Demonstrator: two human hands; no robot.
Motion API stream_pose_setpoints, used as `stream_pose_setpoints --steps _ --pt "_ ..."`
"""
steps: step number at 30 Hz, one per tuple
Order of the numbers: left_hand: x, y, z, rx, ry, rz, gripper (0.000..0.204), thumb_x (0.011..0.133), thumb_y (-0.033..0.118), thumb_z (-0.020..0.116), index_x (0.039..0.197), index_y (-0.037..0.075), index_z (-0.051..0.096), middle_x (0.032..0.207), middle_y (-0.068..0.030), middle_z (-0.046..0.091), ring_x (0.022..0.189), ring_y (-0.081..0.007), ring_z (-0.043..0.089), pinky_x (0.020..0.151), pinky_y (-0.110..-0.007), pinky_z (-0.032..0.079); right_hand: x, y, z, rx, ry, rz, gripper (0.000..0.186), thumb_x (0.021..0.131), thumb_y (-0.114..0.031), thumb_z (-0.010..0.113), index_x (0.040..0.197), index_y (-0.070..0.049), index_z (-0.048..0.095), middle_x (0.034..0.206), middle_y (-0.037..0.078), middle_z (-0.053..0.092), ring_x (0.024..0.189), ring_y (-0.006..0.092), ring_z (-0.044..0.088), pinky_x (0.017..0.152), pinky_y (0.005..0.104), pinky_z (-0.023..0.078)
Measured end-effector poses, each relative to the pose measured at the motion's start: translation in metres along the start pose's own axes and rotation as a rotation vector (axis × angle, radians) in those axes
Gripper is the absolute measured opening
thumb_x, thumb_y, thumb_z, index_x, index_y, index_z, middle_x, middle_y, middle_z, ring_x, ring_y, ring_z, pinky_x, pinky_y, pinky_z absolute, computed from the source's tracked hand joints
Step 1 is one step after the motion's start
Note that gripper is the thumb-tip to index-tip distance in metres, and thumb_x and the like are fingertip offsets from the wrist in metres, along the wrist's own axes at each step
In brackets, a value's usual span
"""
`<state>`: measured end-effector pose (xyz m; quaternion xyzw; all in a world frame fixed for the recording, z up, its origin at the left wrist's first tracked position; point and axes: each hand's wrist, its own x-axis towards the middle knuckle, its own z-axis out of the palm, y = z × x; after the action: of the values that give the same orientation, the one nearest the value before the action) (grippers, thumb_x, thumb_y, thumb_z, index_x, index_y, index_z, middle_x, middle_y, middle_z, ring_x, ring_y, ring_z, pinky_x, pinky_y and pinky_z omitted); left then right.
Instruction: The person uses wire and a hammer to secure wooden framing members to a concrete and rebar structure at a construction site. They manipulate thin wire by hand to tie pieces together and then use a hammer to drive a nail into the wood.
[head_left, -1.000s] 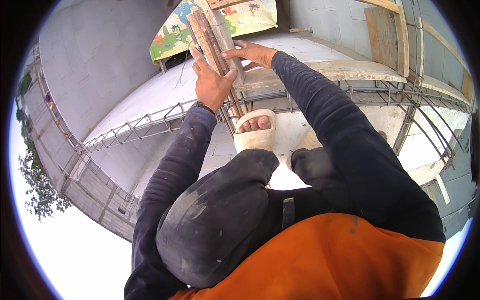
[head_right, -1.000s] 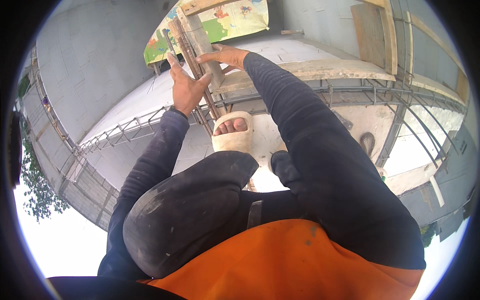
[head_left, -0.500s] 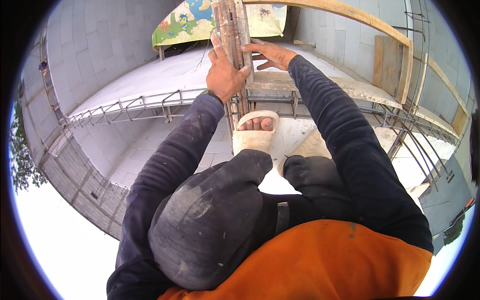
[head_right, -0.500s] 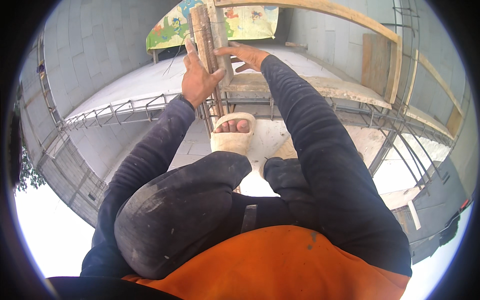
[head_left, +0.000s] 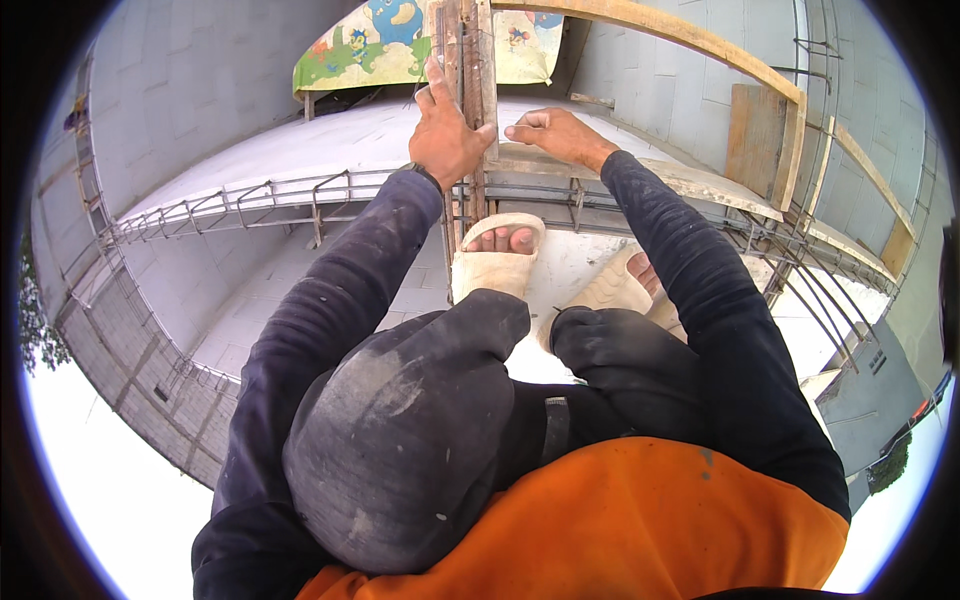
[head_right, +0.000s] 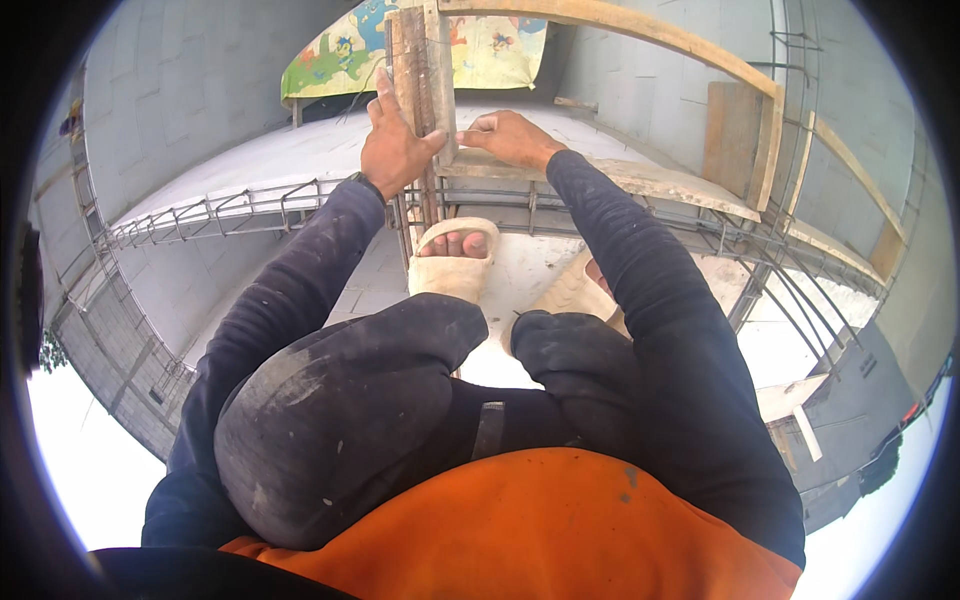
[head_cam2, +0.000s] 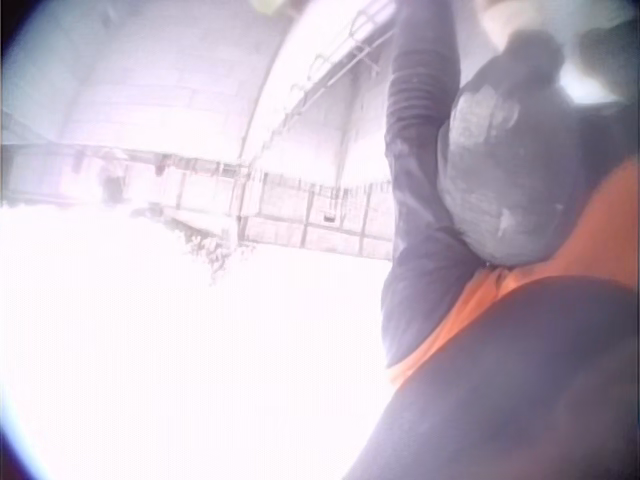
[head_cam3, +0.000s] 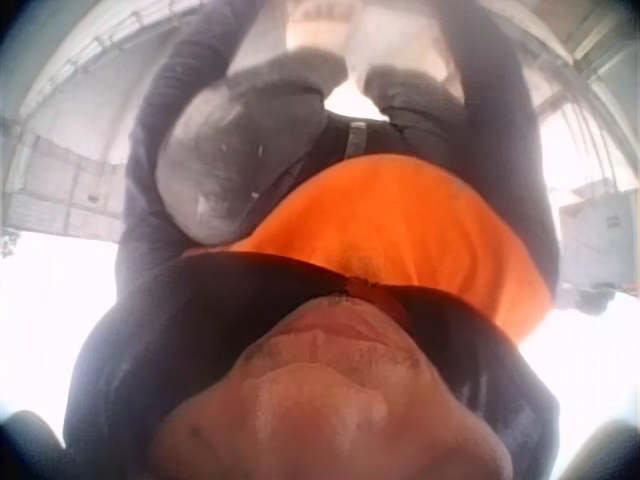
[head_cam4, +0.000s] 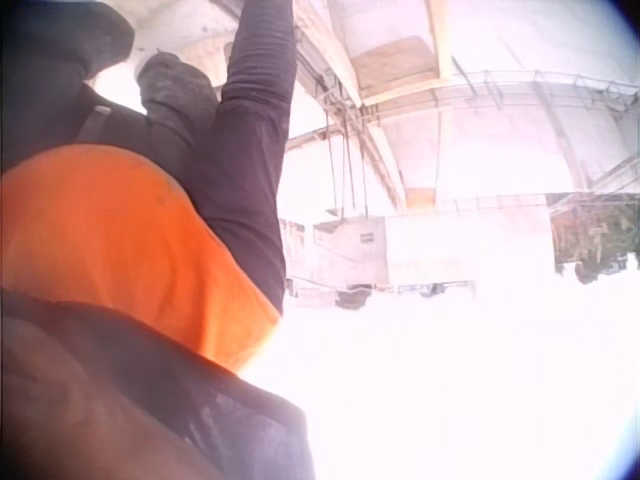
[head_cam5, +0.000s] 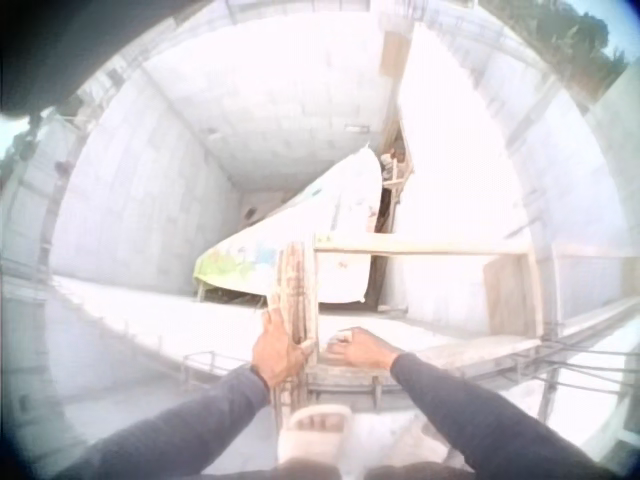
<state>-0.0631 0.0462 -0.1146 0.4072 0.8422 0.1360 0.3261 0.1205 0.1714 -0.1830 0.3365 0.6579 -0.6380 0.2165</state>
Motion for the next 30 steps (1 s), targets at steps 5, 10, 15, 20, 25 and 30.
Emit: stream_pose_setpoints --steps 5,10,15,20,25,30 --pt "-0.002 -0.003 0.005 -0.045 0.026 0.067 0.13 0.081 0.033 0.084 0.165 -0.006 -0.006 0.145 -0.0419 0.041 0.114 -0.0528 0.065 0.094 -0.05 0.059 -0.024 0.001 0.033 -0.193 0.156 -0.164 0.041 0.094 -0.044 0.068 0.12 -0.015 0.08 0.114 0.021 0.077 0.107 0.0396 0.072 0.097 0.0467 0.055" --pt "0.001 -0.02 0.014 0.021 0.148 0.136 0.126 0.079 0.03 0.083 0.168 0.001 -0.002 0.143 -0.0407 0.043 0.121 -0.0562 0.059 0.103 -0.054 0.053 -0.024 -0.014 0.049 -0.224 0.176 -0.118 0.04 0.092 -0.042 0.069 0.123 -0.02 0.079 0.117 0.018 0.077 0.11 0.0366 0.072 0.099 0.0468 0.055" --pt "0.0 -0.008 0.023 -0.017 0.127 0.18 0.126 0.08 0.029 0.082 0.168 0.0 -0.003 0.146 -0.0388 0.042 0.123 -0.0537 0.059 0.105 -0.051 0.052 -0.071 -0.008 0.013 -0.473 0.204 -0.149 0.046 0.094 -0.042 0.069 0.131 -0.013 0.073 0.116 0.021 0.076 0.11 0.04 0.071 0.099 0.0493 0.054" --pt "-0.001 -0.01 0.019 -0.04 0.102 0.199 0.122 0.083 0.026 0.081 0.167 -0.004 -0.001 0.161 -0.0395 0.029 0.148 -0.0511 0.037 0.123 -0.047 0.035 -0.214 -0.015 -0.085 -0.623 0.17 -0.002 0.047 0.097 -0.039 0.069 0.13 -0.005 0.071 0.116 0.023 0.076 0.11 0.0406 0.072 0.097 0.0493 0.055" --pt "0.007 -0.027 0.022 -0.021 0.085 0.247 0.121 0.083 0.024 0.084 0.164 -0.013 0.002 0.169 -0.0368 0.018 0.159 -0.0469 0.019 0.131 -0.045 0.019 -0.36 0.001 -0.098 -0.38 0.307 0.299 0.043 0.1 -0.044 0.066 0.114 -0.004 0.077 0.107 0.023 0.076 0.101 0.0397 0.073 0.091 0.0469 0.055" --pt "0.008 -0.026 0.012 -0.037 0.016 0.251 0.123 0.084 0.026 0.086 0.164 -0.013 0.0 0.172 -0.0346 0.012 0.161 -0.0435 0.015 0.132 -0.043 0.013 -0.437 0.032 -0.03 0.342 0.988 0.299 0.045 0.105 -0.045 0.064 0.119 -0.004 0.077 0.104 0.011 0.078 0.1 0.0213 0.075 0.091 0.0361 0.057"
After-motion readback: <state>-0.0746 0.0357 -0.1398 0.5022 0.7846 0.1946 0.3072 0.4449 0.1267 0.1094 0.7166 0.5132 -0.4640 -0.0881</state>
